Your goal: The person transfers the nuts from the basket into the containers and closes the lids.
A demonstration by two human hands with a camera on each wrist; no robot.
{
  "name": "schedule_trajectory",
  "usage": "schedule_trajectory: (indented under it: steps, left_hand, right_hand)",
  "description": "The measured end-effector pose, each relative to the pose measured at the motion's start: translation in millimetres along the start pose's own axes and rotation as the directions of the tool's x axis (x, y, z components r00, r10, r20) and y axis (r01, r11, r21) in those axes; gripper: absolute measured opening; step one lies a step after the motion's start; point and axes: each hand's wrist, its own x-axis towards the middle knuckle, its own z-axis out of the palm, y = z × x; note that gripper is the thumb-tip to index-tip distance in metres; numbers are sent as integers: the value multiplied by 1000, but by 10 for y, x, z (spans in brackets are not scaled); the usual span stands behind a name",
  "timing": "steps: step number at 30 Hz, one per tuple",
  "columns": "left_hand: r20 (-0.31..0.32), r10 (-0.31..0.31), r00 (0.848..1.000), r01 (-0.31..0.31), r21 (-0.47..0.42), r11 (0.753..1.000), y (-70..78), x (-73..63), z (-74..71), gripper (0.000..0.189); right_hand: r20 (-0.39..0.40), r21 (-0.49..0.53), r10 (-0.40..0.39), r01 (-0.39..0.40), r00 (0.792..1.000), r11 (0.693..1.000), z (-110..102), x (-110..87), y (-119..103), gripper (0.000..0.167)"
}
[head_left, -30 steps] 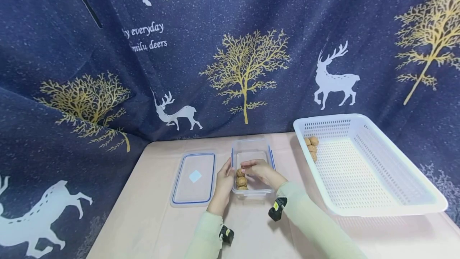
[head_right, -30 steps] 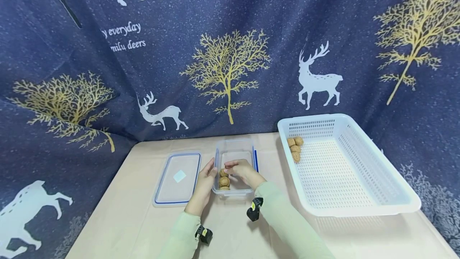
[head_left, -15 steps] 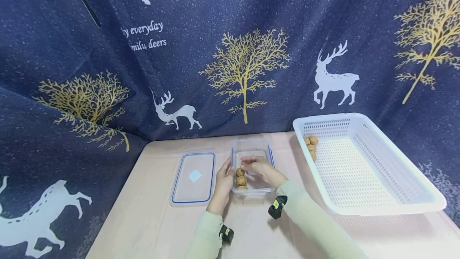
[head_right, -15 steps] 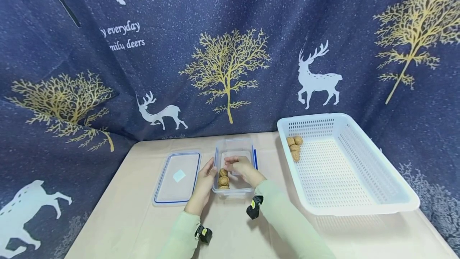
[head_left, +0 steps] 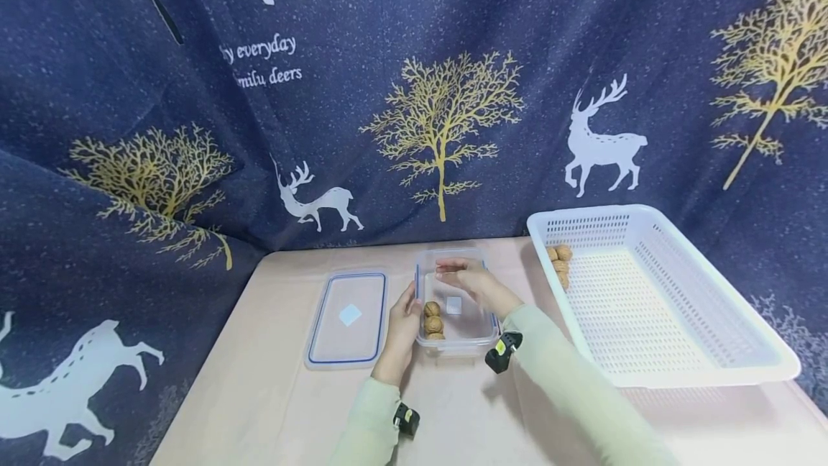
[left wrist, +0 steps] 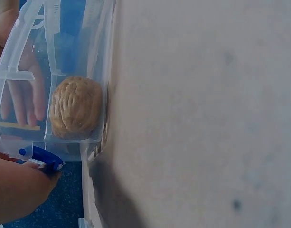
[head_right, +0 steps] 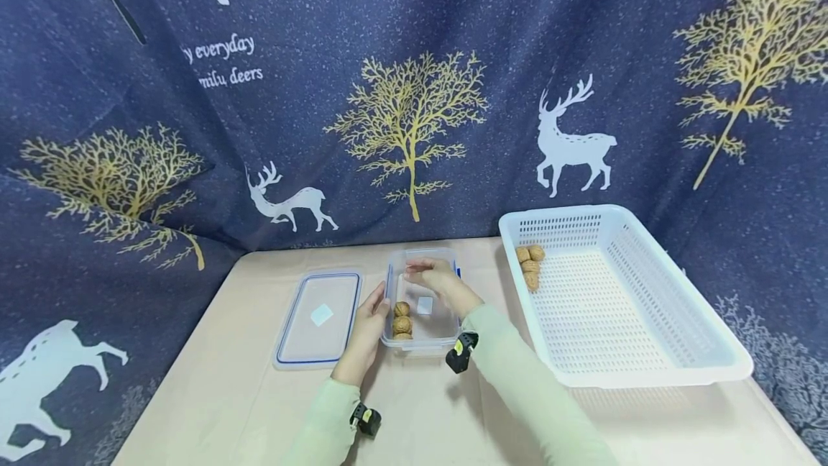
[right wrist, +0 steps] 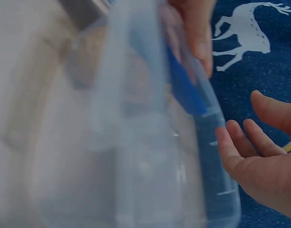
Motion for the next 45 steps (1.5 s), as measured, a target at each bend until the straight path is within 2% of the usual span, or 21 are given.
schedule_trajectory:
  steps: [5,11,17,25,38,45]
  left_hand:
    - [-1,-9,1000,9,12,1000,12,0,2,49]
    - [-1,-20,1000,20,5,1000,6,-2,3,49]
    - [8,-26,1000,26,-2,1000,-2,-19,-7,49]
    - [1,-20,1000,20,-16,1000,-1,-33,-15,49]
    - [0,-18,1000,18,-18,1000,-7,-17,-6,48]
    - [11,-23,1000,23,-20,1000,1,-18,-9,49]
  right_hand:
    - [14,-7,-40,40,999,999,-118,29,-175,45]
    - [6,-67,-24,24,1000,997,-297,-9,-399,47]
    - [9,-70,-45,45,999,996,-502,-76,-580,49]
    - [-10,-46,-122,121,993,992,-789,-116,-690,53]
    - [-90,-124,-151,139,984,982,-1340,-271,-834,59]
    - [-97,-2,-183,184,978,983,-1631,-358,-848,66]
